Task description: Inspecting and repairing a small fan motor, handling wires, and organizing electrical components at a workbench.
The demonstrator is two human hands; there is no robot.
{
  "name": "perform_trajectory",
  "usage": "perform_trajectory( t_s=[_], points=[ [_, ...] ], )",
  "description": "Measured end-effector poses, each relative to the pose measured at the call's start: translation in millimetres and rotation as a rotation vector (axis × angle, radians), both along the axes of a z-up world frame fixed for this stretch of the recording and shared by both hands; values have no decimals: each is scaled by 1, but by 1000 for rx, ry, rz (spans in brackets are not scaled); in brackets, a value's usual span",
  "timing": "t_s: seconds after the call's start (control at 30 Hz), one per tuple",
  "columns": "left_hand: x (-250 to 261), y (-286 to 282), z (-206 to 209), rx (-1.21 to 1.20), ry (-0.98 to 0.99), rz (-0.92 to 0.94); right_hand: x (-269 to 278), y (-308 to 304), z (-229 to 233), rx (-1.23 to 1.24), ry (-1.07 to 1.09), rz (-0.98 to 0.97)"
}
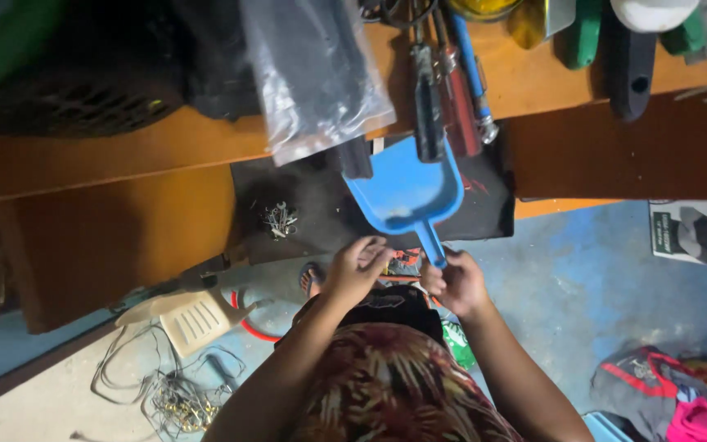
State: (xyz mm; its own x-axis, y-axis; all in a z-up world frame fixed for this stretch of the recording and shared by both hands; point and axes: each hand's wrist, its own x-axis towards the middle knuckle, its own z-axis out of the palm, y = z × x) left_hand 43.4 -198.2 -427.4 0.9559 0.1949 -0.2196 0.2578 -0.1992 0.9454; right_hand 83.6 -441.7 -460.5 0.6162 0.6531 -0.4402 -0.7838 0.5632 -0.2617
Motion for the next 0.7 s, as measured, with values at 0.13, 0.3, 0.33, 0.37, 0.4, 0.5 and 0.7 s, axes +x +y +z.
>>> perform_trajectory(
  t_s=[0.13, 0.3, 0.33, 0.37, 0.4, 0.5, 0.7],
  points=[
    [-20, 7, 2, -496, 69, -105, -44, 20, 34, -17, 38, -24],
    [-47, 47, 48, -727, 75, -111, -93, 52, 50, 104, 17, -52],
    [-54, 56, 51, -757, 9, -101, -101, 59, 53, 99, 6, -37],
    [-61, 64, 54, -786, -57, -91, -109, 66, 57, 93, -4, -22],
    [-69, 71, 55, -788, -65, -95, -116, 75, 62, 92, -13, -22],
    [-94, 97, 61, -656, -23, -48, -136, 107, 80, 35, -113, 16],
    [-140, 147, 74, -567, 360, 155, -178, 164, 95, -562, -264, -33]
  ],
)
